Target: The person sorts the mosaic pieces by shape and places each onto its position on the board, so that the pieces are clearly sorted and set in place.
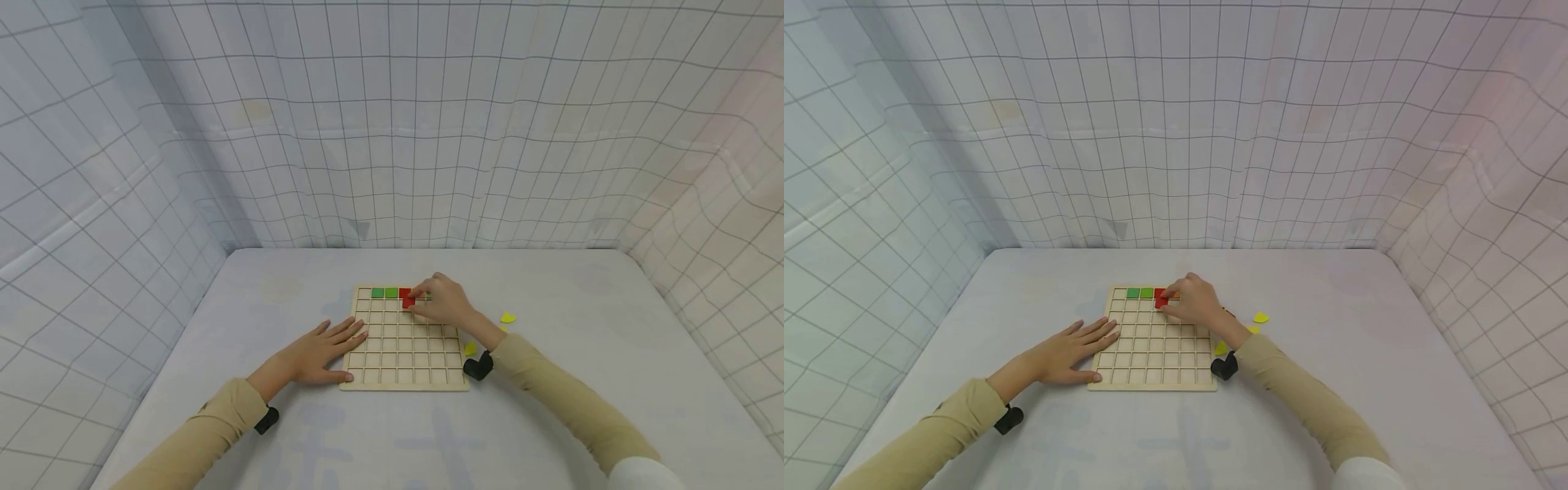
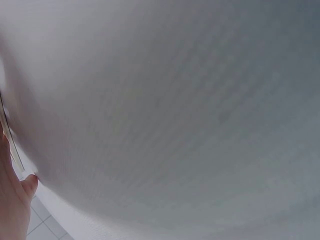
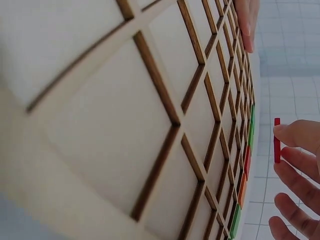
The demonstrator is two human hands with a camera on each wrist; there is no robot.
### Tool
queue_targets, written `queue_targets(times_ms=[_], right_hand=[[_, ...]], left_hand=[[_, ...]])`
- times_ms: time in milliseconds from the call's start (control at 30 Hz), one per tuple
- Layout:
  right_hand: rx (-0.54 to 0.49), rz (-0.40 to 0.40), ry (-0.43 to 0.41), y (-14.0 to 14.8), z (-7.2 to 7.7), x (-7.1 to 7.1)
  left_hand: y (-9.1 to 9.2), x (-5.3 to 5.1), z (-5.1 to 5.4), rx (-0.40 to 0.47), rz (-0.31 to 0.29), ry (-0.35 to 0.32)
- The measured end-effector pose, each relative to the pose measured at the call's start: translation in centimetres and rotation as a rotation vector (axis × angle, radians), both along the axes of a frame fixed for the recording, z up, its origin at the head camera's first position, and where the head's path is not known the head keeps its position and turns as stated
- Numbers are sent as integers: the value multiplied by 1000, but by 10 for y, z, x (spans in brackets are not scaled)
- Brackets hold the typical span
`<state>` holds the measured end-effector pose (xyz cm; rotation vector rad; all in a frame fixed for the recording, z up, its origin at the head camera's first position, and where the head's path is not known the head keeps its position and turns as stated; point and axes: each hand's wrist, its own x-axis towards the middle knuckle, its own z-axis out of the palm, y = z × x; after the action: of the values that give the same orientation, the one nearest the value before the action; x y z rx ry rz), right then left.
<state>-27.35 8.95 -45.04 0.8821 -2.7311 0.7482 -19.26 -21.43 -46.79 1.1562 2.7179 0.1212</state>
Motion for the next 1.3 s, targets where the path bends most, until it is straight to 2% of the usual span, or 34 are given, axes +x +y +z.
queue_targets(times_ms=[233,500,767,1067,1300], right_hand=[[16,11,2,-12,-1,-7],[42,3,21,-25,-3,-15],[33,-1,-44,-38,0,-20],[35,8,-14,-50,0,-25],[44,5,-65,-60,1,-28]], left_hand=[[0,-1,-2,2,11,-7],[1,2,4,-12,5,-6],[3,2,5,-32,7,-5],[1,1,2,-16,-3,-7],[2,2,4,-19,5,-18]])
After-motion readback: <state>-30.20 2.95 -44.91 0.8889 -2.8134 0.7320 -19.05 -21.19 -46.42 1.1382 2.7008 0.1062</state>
